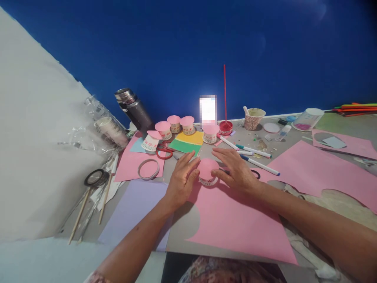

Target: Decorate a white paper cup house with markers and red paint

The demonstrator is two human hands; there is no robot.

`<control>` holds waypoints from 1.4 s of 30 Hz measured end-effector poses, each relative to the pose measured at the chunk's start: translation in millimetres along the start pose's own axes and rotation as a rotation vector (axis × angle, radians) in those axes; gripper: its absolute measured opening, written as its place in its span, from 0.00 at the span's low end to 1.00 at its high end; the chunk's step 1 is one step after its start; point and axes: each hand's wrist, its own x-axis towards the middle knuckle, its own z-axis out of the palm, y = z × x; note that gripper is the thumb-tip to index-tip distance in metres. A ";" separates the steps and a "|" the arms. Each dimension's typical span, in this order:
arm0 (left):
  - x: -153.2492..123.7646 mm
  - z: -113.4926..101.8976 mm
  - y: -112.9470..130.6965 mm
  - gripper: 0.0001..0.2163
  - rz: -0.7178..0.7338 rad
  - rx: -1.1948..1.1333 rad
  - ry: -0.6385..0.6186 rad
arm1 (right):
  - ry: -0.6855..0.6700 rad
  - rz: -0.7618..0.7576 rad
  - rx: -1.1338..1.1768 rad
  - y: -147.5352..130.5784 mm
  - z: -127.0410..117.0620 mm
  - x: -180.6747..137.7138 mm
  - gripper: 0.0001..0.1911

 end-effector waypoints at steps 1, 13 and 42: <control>0.5 0.3 -0.8 0.18 0.001 -0.008 -0.005 | -0.006 0.000 0.000 0.1 1.1 0.0 0.28; -3.3 1.9 0.6 0.18 0.085 0.064 0.057 | -0.033 0.030 0.029 -0.8 1.4 -1.5 0.27; -5.8 4.9 1.5 0.25 0.079 0.055 -0.012 | -0.069 0.054 0.102 5.8 -1.3 -0.6 0.31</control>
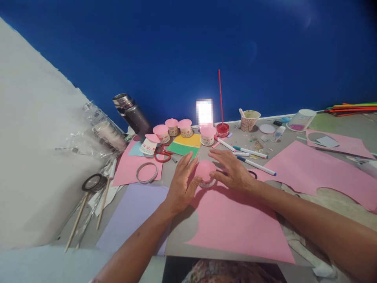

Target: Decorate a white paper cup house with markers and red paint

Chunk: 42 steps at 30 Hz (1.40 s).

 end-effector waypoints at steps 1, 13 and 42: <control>0.6 0.3 -0.1 0.24 0.006 -0.001 -0.003 | 0.005 0.009 0.005 1.5 0.2 0.0 0.31; 3.0 2.8 2.7 0.24 -0.058 -0.043 -0.009 | -0.039 0.277 0.170 -3.4 1.7 4.1 0.27; -9.2 15.7 -9.9 0.24 -0.130 -0.079 0.105 | -0.049 0.398 0.311 -5.5 -3.8 16.0 0.24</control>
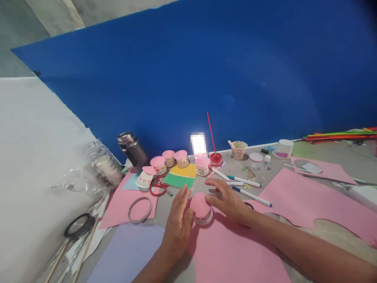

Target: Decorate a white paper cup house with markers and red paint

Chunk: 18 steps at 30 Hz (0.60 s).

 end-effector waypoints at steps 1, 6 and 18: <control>0.0 -0.2 0.3 0.24 -0.019 -0.031 0.006 | -0.016 -0.017 0.009 0.4 -1.1 -0.4 0.26; 4.0 1.1 2.5 0.25 -0.166 -0.179 -0.002 | -0.041 -0.034 0.017 7.9 1.6 1.4 0.31; 12.7 -1.8 12.4 0.26 -0.146 -0.184 -0.058 | -0.031 -0.041 -0.007 5.5 -4.7 -3.3 0.33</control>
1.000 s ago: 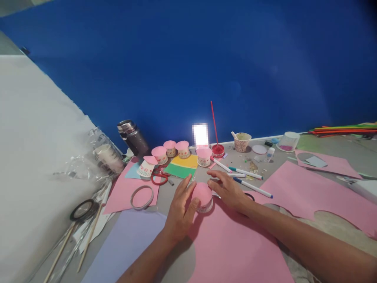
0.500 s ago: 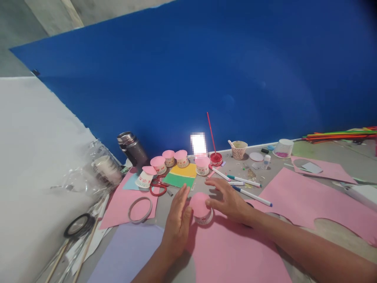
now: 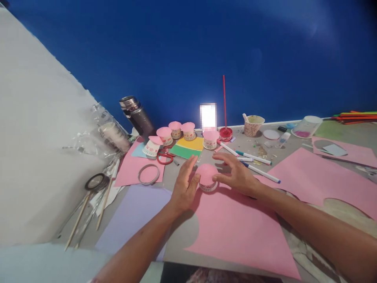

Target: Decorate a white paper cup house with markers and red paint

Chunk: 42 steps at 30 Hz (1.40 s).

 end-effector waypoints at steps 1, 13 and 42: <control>0.0 0.1 0.0 0.25 0.006 0.003 -0.007 | -0.001 -0.009 -0.014 0.4 0.7 -0.5 0.33; -1.9 1.5 -5.2 0.28 0.126 0.060 -0.003 | 0.008 -0.118 -0.140 -0.1 8.8 -2.4 0.32; -3.5 -4.0 -8.0 0.27 0.288 0.272 0.004 | -0.015 -0.420 -0.356 -2.1 8.4 -7.0 0.35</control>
